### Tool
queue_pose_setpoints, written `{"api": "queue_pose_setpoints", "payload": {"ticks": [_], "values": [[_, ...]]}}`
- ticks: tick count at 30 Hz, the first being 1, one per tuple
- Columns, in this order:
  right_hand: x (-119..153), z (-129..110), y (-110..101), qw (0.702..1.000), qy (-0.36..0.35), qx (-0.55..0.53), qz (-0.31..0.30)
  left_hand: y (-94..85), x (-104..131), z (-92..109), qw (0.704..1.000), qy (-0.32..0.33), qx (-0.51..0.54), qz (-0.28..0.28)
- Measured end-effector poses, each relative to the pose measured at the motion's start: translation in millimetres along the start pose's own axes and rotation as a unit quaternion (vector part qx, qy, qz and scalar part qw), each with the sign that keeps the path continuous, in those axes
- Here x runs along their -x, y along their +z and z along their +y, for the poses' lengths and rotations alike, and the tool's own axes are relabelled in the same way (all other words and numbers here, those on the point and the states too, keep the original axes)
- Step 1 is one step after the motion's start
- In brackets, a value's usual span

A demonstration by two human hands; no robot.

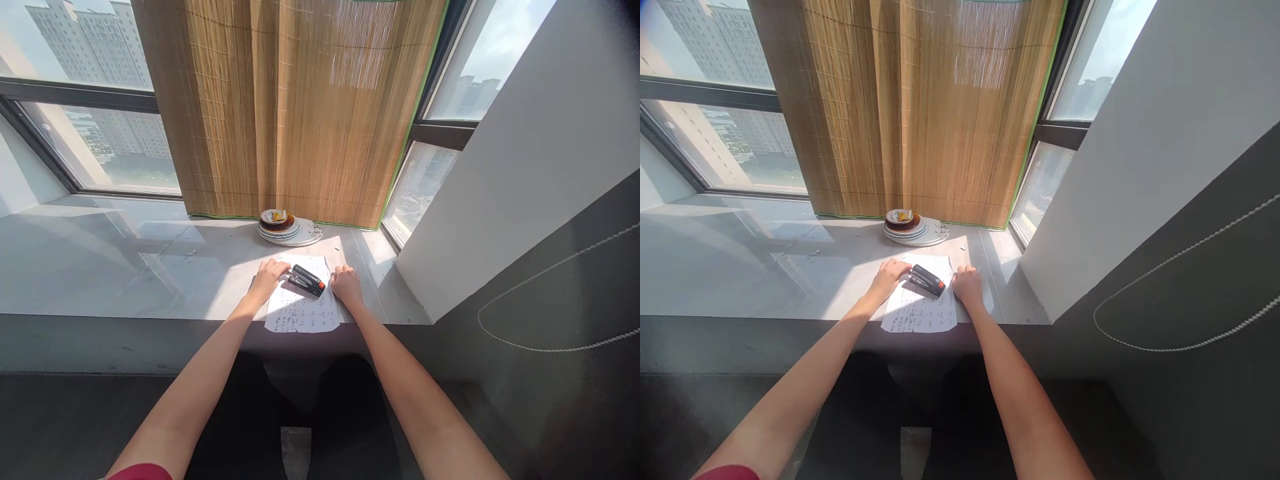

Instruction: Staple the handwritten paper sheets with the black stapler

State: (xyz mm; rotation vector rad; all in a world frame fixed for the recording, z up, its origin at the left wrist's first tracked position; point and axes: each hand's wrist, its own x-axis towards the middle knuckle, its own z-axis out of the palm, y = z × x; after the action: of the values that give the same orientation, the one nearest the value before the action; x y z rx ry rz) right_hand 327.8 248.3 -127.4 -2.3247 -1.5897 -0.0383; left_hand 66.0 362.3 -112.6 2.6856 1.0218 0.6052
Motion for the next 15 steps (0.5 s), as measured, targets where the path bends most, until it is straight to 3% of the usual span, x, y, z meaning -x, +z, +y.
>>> {"api": "queue_pose_setpoints", "payload": {"ticks": [9, 13, 15], "values": [[-2.1, 4.4, 6.5, 1.0, -0.006, 0.003, 0.012, -0.7, 2.6, -1.6, 0.999, -0.014, 0.047, 0.021], [-3.5, 5.3, 9.0, 1.0, -0.01, 0.001, 0.017, 1.2, 11.4, -1.1, 0.984, -0.135, 0.073, 0.095], [-4.4, 5.9, 8.6, 1.0, -0.007, -0.005, 0.019, 2.7, 17.6, -0.8, 0.973, -0.189, 0.105, 0.086]]}}
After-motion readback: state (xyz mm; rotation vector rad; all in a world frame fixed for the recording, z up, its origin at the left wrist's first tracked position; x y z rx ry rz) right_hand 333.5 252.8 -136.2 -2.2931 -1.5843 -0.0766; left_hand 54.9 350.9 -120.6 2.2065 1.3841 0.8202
